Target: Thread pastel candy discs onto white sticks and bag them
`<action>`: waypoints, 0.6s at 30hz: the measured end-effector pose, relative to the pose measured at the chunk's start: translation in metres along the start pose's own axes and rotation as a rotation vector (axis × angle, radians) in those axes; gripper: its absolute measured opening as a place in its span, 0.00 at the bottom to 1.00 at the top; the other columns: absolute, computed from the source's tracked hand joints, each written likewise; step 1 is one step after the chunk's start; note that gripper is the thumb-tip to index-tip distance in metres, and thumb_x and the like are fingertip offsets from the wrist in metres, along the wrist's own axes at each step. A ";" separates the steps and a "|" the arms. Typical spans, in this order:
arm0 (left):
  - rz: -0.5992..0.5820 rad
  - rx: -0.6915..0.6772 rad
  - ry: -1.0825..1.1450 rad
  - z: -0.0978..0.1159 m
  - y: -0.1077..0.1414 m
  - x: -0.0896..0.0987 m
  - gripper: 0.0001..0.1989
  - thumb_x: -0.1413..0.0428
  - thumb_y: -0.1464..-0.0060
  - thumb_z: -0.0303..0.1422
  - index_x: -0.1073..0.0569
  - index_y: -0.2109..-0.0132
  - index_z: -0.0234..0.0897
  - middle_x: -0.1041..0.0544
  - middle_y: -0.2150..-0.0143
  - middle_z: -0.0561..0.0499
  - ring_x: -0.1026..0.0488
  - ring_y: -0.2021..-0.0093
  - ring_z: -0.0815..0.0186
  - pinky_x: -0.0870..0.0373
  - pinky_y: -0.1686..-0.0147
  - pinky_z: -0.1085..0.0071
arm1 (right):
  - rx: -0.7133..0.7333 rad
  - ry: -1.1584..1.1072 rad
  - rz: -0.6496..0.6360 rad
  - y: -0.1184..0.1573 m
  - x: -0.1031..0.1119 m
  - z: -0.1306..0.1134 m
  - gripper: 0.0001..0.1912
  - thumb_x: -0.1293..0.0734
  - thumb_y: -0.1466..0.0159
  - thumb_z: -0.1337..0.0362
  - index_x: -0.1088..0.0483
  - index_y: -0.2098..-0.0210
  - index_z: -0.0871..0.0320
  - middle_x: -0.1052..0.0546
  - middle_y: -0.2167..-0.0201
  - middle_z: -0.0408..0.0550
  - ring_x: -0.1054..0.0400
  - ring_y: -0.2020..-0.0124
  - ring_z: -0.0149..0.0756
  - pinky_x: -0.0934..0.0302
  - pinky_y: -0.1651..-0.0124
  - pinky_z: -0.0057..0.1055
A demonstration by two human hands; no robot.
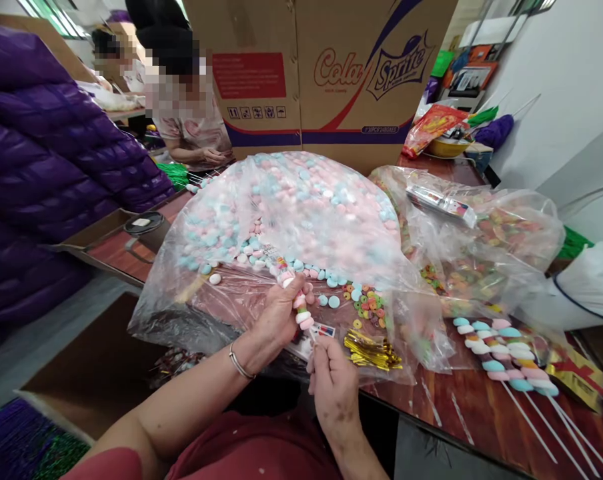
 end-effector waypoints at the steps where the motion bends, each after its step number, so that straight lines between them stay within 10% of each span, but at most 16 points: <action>1: -0.027 0.017 0.006 -0.002 0.002 -0.001 0.23 0.28 0.65 0.42 0.29 0.68 0.35 0.32 0.81 0.60 0.34 0.83 0.74 0.37 0.83 0.77 | -0.118 -0.130 -0.039 0.001 -0.003 0.006 0.18 0.42 0.30 0.54 0.32 0.71 0.57 0.32 0.83 0.38 0.42 0.89 0.25 0.48 0.85 0.23; 6: -0.106 -0.042 0.032 0.013 0.002 -0.003 0.24 0.27 0.69 0.42 0.25 0.68 0.33 0.24 0.74 0.53 0.25 0.73 0.68 0.31 0.73 0.73 | -0.202 -0.260 -0.022 0.002 0.004 0.010 0.18 0.40 0.32 0.51 0.33 0.70 0.57 0.33 0.82 0.37 0.42 0.89 0.24 0.48 0.86 0.22; 12: 0.032 -0.062 0.052 0.036 -0.008 0.010 0.20 0.28 0.66 0.41 0.24 0.71 0.32 0.20 0.70 0.47 0.21 0.66 0.62 0.26 0.66 0.68 | 0.350 0.382 0.177 0.007 0.017 -0.021 0.09 0.40 0.31 0.65 0.28 0.61 0.58 0.25 0.79 0.42 0.32 0.81 0.29 0.38 0.75 0.24; 18: 0.059 -0.016 0.071 0.030 -0.008 0.006 0.18 0.29 0.59 0.35 0.31 0.77 0.32 0.30 0.81 0.57 0.33 0.82 0.76 0.32 0.78 0.77 | 0.719 0.690 0.311 0.019 0.001 -0.039 0.09 0.38 0.34 0.74 0.29 0.56 0.62 0.20 0.71 0.51 0.26 0.71 0.35 0.35 0.65 0.29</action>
Point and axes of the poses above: each hand's wrist, its own y-axis away from the middle knuckle, its own x-axis out of the back of the hand, z = x × y, the point moved 6 cm from there along -y, towards the middle knuckle
